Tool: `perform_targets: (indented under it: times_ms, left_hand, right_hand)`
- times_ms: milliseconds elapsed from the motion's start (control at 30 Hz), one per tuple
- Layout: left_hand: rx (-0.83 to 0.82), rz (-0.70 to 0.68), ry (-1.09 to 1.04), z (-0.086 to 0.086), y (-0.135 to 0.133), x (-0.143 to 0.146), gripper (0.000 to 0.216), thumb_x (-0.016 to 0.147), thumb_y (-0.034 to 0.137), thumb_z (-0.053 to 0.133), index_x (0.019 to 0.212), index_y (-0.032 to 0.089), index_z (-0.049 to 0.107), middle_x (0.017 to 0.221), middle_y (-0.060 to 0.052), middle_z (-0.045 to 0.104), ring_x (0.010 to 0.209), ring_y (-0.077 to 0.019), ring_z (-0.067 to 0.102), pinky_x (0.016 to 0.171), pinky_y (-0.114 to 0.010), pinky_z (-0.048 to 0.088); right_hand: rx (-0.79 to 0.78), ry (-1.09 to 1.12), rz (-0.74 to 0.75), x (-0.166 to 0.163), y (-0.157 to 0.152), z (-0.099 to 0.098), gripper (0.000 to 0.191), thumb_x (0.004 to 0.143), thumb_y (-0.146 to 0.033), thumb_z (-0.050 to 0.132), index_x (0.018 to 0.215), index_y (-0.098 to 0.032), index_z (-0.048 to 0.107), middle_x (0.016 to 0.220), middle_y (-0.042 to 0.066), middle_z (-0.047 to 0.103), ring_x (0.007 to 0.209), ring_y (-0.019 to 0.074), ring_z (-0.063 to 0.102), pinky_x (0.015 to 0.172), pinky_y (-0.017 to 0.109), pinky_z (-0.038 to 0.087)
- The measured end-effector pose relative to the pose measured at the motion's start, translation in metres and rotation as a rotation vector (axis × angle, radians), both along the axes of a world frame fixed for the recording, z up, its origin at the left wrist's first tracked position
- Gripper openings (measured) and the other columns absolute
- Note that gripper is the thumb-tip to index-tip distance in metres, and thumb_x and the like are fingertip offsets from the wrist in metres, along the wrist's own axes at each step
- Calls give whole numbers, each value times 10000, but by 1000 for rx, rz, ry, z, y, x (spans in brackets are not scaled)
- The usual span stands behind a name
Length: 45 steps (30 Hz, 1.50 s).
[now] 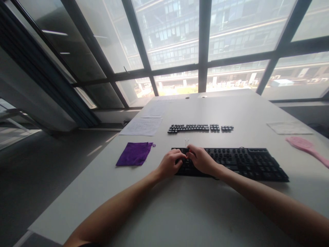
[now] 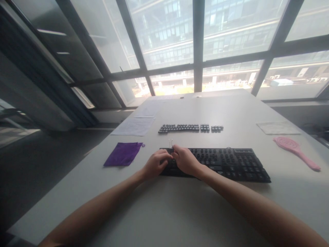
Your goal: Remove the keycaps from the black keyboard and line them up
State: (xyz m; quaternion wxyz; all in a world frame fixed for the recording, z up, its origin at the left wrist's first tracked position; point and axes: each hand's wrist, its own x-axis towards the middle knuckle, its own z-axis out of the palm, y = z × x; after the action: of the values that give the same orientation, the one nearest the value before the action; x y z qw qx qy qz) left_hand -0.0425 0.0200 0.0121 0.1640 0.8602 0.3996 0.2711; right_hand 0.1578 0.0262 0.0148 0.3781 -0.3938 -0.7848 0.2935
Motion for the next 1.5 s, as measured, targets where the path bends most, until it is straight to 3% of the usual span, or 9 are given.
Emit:
perform_targets:
  times_ms: [133, 367, 633, 900, 1167, 1500]
  left_hand:
    - [5, -7, -1, 0, 0, 0, 260, 811, 62, 513, 944, 196, 693, 908, -46, 642, 904, -200, 585, 825, -326, 465]
    - [21, 3, 9, -2, 2, 1, 176, 847, 84, 511, 857, 179, 659, 877, -41, 627, 871, -189, 566, 817, -319, 460]
    - [26, -2, -1, -1, 0, 2, 228, 847, 76, 510, 920, 193, 691, 905, -46, 645, 903, -196, 585, 829, -326, 464]
    - [22, -58, -30, 1, 1, 0, 130, 892, 173, 563, 896, 182, 692, 914, -59, 673, 888, -196, 603, 825, -332, 476]
    - [-32, -40, -147, -4, 6, -4, 134, 909, 232, 633, 984, 198, 738, 879, -52, 728, 838, -181, 650, 793, -309, 491]
    - [-59, 34, -215, -2, 5, -1, 120, 852, 219, 687, 914, 188, 785, 811, -45, 759, 719, -154, 653, 698, -269, 491]
  right_hand:
    - [-11, 8, -14, 0, 2, -1, 106, 927, -216, 492, 823, -203, 501, 662, -24, 580, 605, 136, 495, 597, 245, 327]
    - [142, -61, 57, 4, -5, -2, 129, 960, -231, 480, 855, -196, 546, 765, 20, 624, 670, 153, 525, 637, 258, 351]
    - [68, -18, 5, 7, -4, -2, 72, 939, -204, 503, 883, -201, 548, 701, -2, 625, 641, 153, 556, 626, 250, 364]
    - [226, -143, 51, 6, -7, -3, 111, 956, -210, 483, 876, -196, 559, 769, 45, 656, 678, 175, 572, 634, 269, 358]
    - [-41, 43, 5, 8, -2, 0, 91, 932, -193, 489, 894, -204, 571, 723, 9, 676, 652, 161, 604, 640, 256, 401]
    - [-39, 38, 5, 6, -2, -1, 92, 929, -211, 498, 881, -195, 575, 724, 10, 679, 647, 158, 593, 622, 253, 394]
